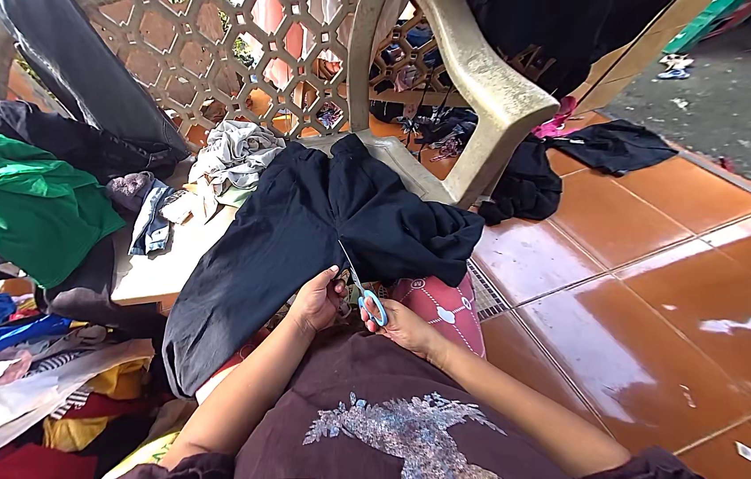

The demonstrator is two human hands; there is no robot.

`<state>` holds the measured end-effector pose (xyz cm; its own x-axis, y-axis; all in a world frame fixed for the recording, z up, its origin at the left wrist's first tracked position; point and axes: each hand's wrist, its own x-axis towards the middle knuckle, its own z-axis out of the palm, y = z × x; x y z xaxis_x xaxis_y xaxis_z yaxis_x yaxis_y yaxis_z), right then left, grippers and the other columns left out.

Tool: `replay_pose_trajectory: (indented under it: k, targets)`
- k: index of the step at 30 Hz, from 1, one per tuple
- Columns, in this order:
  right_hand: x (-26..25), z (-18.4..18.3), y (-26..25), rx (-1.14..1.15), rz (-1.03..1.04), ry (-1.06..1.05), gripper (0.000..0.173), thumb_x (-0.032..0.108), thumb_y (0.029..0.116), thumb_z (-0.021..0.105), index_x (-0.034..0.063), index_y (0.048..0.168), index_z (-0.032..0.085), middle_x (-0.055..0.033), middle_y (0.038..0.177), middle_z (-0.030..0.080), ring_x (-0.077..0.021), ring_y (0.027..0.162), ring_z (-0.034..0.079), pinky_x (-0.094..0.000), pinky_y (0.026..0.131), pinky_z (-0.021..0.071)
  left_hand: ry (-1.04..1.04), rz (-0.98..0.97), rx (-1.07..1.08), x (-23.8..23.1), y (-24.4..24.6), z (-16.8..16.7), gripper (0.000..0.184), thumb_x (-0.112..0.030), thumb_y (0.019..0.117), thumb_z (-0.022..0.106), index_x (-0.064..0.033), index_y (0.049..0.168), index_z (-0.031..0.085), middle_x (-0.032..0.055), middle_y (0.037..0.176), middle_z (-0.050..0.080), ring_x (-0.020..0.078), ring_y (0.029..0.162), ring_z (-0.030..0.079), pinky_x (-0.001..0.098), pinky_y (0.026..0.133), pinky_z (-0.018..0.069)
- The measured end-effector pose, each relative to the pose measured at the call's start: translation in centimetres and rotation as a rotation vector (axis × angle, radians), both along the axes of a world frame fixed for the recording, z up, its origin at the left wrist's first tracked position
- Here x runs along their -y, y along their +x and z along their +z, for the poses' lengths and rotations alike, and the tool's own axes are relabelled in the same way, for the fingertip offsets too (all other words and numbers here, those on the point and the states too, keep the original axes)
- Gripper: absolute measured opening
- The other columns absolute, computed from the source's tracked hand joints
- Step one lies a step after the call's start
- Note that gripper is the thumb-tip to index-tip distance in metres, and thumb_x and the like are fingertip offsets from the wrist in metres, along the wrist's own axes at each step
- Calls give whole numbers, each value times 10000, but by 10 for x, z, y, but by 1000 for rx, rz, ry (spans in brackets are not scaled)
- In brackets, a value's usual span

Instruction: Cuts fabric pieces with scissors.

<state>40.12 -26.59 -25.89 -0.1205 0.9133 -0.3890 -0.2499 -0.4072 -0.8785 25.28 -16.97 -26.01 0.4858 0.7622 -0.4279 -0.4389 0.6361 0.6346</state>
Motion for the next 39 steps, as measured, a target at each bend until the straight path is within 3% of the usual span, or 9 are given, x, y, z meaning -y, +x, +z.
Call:
replay_pose_trajectory:
  k: [5, 10, 14, 21, 32, 36, 39]
  targets:
    - [2, 4, -2, 4, -17, -30, 325, 173, 1110, 391, 107, 854, 580, 82, 689, 564, 29, 585, 529, -115, 580, 456, -8, 1, 10, 0, -1, -1, 236, -78, 1084, 369, -106, 909, 525, -18, 709, 532, 72, 554, 501, 213, 600, 508]
    - [-10, 14, -4, 4, 29, -145, 401, 352, 1130, 322, 102, 916, 552, 62, 667, 531, 21, 432, 368, -122, 414, 319, 59, -68, -47, 4, -2, -2, 261, -71, 1074, 387, -114, 869, 544, -38, 653, 528, 64, 564, 507, 215, 627, 493]
    - [-17, 16, -9, -13, 36, -154, 388, 371, 1128, 319, 110, 949, 543, 57, 695, 537, 16, 438, 380, -120, 422, 332, 131, -123, -62, 6, -5, -5, 306, -91, 1074, 365, -129, 831, 547, -56, 645, 520, 56, 587, 512, 214, 635, 485]
    - [-11, 17, -18, 52, -33, -83, 370, 300, 1127, 358, 94, 887, 549, 71, 651, 519, 25, 436, 344, -124, 418, 285, 107, -78, -72, 6, -3, -1, 280, -72, 1071, 388, -126, 845, 543, -52, 645, 522, 53, 570, 509, 207, 635, 493]
    - [-5, 21, -19, 30, -41, -133, 348, 255, 1117, 410, 89, 856, 568, 68, 656, 537, 28, 464, 401, -121, 433, 312, 83, -71, -34, 7, -7, 0, 273, -47, 1064, 380, -114, 860, 549, -39, 665, 534, 51, 557, 509, 196, 610, 498]
    - [-11, 24, -13, -52, 68, -198, 371, 379, 1127, 315, 112, 968, 517, 52, 733, 534, 16, 458, 399, -120, 436, 352, 111, -124, -37, 8, -9, -2, 286, -60, 1067, 358, -107, 869, 558, -39, 661, 536, 54, 575, 510, 204, 624, 490]
    - [-18, 25, -12, -100, 68, -239, 406, 447, 1116, 301, 130, 966, 505, 46, 730, 537, 15, 446, 397, -115, 419, 336, 150, -170, -60, 10, -12, -4, 318, -77, 1072, 346, -103, 849, 571, -44, 647, 547, 49, 576, 531, 198, 618, 499]
